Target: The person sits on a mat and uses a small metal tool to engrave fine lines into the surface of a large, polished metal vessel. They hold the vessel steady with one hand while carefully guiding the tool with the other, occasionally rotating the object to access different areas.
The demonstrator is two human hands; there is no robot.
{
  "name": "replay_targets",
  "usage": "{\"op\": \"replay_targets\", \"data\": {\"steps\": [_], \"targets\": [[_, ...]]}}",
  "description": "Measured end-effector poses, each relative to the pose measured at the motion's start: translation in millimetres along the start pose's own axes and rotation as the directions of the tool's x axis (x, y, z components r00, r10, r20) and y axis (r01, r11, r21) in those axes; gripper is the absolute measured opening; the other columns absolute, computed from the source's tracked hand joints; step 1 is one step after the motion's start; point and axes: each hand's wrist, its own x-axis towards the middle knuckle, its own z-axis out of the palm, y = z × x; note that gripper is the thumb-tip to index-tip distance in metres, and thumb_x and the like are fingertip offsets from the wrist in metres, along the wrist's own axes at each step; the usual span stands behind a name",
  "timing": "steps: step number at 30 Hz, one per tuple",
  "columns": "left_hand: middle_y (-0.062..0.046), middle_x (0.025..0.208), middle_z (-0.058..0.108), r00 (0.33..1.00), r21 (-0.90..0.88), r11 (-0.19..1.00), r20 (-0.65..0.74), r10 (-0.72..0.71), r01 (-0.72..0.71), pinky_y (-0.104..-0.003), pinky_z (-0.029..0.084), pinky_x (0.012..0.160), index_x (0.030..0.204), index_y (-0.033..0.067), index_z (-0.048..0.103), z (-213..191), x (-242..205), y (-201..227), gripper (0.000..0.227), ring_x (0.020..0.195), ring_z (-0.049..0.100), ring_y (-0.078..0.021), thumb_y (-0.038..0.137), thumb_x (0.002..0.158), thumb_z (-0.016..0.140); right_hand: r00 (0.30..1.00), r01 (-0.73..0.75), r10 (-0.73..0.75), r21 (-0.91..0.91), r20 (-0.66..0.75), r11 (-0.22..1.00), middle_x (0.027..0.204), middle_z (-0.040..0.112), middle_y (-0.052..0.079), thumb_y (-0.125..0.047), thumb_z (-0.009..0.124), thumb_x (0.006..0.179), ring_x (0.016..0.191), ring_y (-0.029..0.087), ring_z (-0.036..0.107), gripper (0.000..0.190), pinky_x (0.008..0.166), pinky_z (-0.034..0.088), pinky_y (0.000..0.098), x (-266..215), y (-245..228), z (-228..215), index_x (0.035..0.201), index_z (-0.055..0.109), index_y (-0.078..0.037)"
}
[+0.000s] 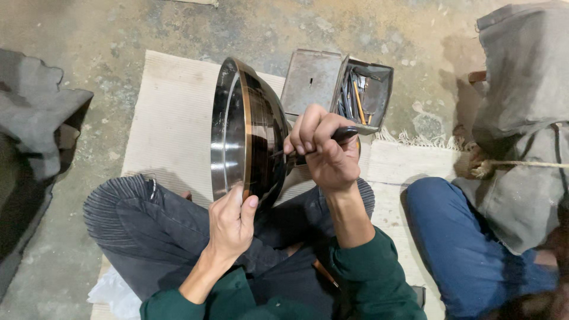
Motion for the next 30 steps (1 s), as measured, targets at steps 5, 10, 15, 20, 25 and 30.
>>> {"op": "replay_targets", "data": {"steps": [5, 10, 15, 20, 25, 30], "targets": [[-0.013, 0.067, 0.053, 1.000, -0.019, 1.000, 0.010, -0.010, 0.010, -0.038, 0.042, 0.053, 0.096, -0.0040, 0.058, -0.1, 1.5, 1.7, 0.030, 0.056, 0.056, -0.0290, 0.025, 0.106, 0.054, 1.000, -0.003, 0.003, -0.018, 0.003, 1.000, 0.084, 0.048, 0.008, -0.037, 0.070, 0.103, 0.077, 0.021, 0.051, 0.041, 0.073, 0.056, 0.0354, 1.1, 0.2, 1.9, 0.086, 0.046, -0.008], [-0.012, 0.066, 0.054, 0.999, -0.045, 0.999, 0.033, -0.029, 0.030, -0.037, 0.043, 0.053, 0.097, -0.0027, 0.059, -0.7, -0.5, -0.5, 0.031, 0.056, 0.057, -0.0281, 0.026, 0.107, 0.052, 0.996, 0.017, -0.012, -0.052, 0.087, 0.998, 0.080, 0.046, 0.005, -0.044, 0.062, 0.106, 0.068, 0.018, 0.049, 0.044, 0.071, 0.055, 0.0353, 0.7, 5.5, 3.2, 0.086, 0.044, -0.009], [-0.013, 0.065, 0.053, 0.998, -0.033, 0.998, 0.045, -0.045, 0.047, -0.038, 0.043, 0.054, 0.093, -0.0021, 0.057, -0.5, 0.2, -0.3, 0.031, 0.056, 0.056, -0.0293, 0.026, 0.106, 0.054, 1.000, 0.008, -0.008, -0.017, 0.013, 1.000, 0.077, 0.043, 0.005, -0.049, 0.057, 0.107, 0.062, 0.017, 0.044, 0.048, 0.059, 0.047, 0.0316, 0.6, 13.9, 1.9, 0.085, 0.042, -0.009], [-0.014, 0.071, 0.054, 1.000, -0.085, 0.996, 0.021, 0.021, -0.019, -0.037, 0.044, 0.056, 0.097, -0.0029, 0.057, -1.4, 0.6, 0.9, 0.032, 0.061, 0.057, -0.0293, 0.026, 0.110, 0.052, 0.999, -0.015, 0.018, 0.055, -0.040, 0.998, 0.071, 0.039, 0.006, -0.051, 0.051, 0.110, 0.055, 0.018, 0.041, 0.052, 0.053, 0.044, 0.0329, 1.3, 18.3, -4.0, 0.081, 0.040, -0.009], [-0.010, 0.062, 0.048, 0.999, -0.084, 0.996, 0.037, -0.036, 0.039, -0.035, 0.040, 0.051, 0.088, -0.0011, 0.054, 1.3, -0.4, -1.8, 0.034, 0.052, 0.051, -0.0222, 0.027, 0.107, 0.053, 0.998, -0.010, 0.010, 0.000, -0.062, 1.000, 0.067, 0.037, 0.004, -0.051, 0.046, 0.112, 0.049, 0.016, 0.036, 0.052, 0.046, 0.040, 0.0318, 2.2, 22.9, -8.4, 0.081, 0.039, -0.009], [-0.009, 0.063, 0.048, 0.999, -0.081, 0.996, 0.034, -0.028, 0.031, -0.035, 0.040, 0.051, 0.084, 0.0002, 0.052, 1.9, -0.9, -3.8, 0.036, 0.052, 0.050, -0.0223, 0.027, 0.108, 0.053, 0.996, -0.006, 0.005, -0.020, -0.090, 1.000, 0.061, 0.036, 0.003, -0.051, 0.044, 0.113, 0.047, 0.016, 0.036, 0.052, 0.044, 0.038, 0.0318, 3.6, 23.7, -6.1, 0.082, 0.038, -0.010]]}}
